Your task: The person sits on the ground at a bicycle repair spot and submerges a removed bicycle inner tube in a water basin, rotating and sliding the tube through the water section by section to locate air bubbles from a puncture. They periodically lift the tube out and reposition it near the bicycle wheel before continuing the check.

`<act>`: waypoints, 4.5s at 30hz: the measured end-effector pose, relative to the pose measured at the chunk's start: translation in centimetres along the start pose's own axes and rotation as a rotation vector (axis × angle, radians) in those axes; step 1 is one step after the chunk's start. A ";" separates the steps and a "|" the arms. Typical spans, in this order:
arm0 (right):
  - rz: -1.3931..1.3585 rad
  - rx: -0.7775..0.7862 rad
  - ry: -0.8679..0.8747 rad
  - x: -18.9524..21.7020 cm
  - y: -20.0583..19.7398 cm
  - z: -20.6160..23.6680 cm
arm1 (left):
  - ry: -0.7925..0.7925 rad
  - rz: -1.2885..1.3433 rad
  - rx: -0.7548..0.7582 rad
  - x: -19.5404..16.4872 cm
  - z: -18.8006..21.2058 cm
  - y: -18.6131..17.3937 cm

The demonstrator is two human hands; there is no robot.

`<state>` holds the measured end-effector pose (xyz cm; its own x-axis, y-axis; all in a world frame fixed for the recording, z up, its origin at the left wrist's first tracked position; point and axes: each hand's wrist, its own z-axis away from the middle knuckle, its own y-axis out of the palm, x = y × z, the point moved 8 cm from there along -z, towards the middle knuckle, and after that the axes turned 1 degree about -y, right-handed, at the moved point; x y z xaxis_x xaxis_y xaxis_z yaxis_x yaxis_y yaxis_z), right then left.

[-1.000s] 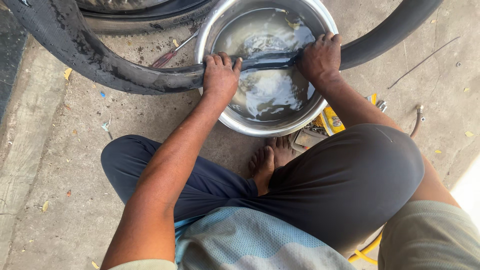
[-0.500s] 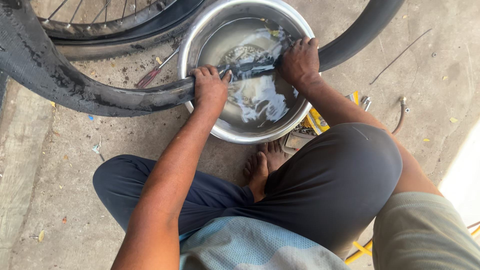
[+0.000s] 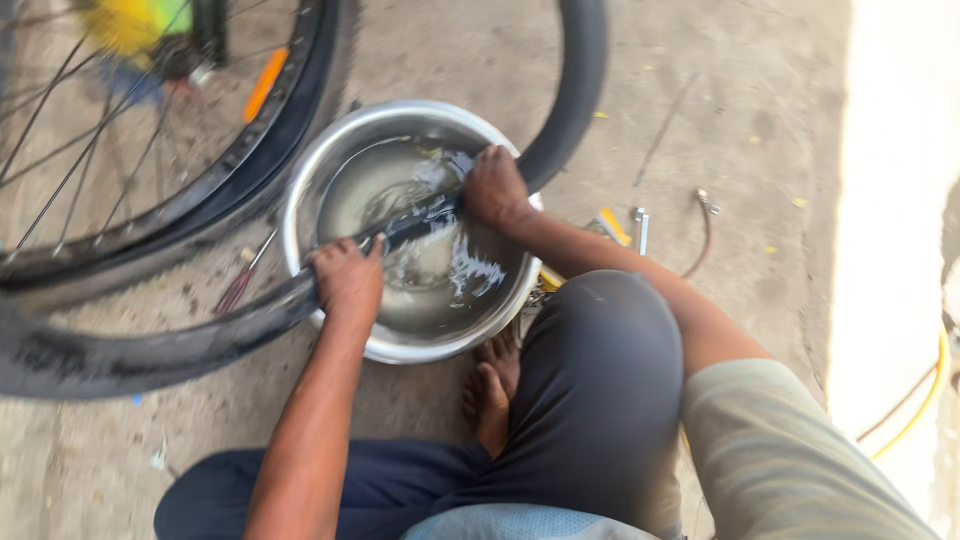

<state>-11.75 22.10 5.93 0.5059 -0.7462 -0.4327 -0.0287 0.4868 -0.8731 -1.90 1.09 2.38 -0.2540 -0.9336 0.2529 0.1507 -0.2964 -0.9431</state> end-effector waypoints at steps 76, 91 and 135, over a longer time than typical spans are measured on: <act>0.005 -0.023 -0.312 -1.6 -7.0 -0.1 | 0.019 0.204 0.022 1.4 5.0 -3.3; -0.013 0.090 -0.173 1.6 -1.4 -4.1 | 0.022 0.182 0.125 -0.3 0.8 -0.4; -0.006 0.025 -0.118 3.4 -0.2 -4.3 | 0.146 0.025 0.158 -1.9 1.3 -0.8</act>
<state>-13.70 17.48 3.69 0.6037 -0.6912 -0.3972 -0.0052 0.4948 -0.8690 -0.26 2.84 2.93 -0.3820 -0.9055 0.1851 0.3035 -0.3120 -0.9003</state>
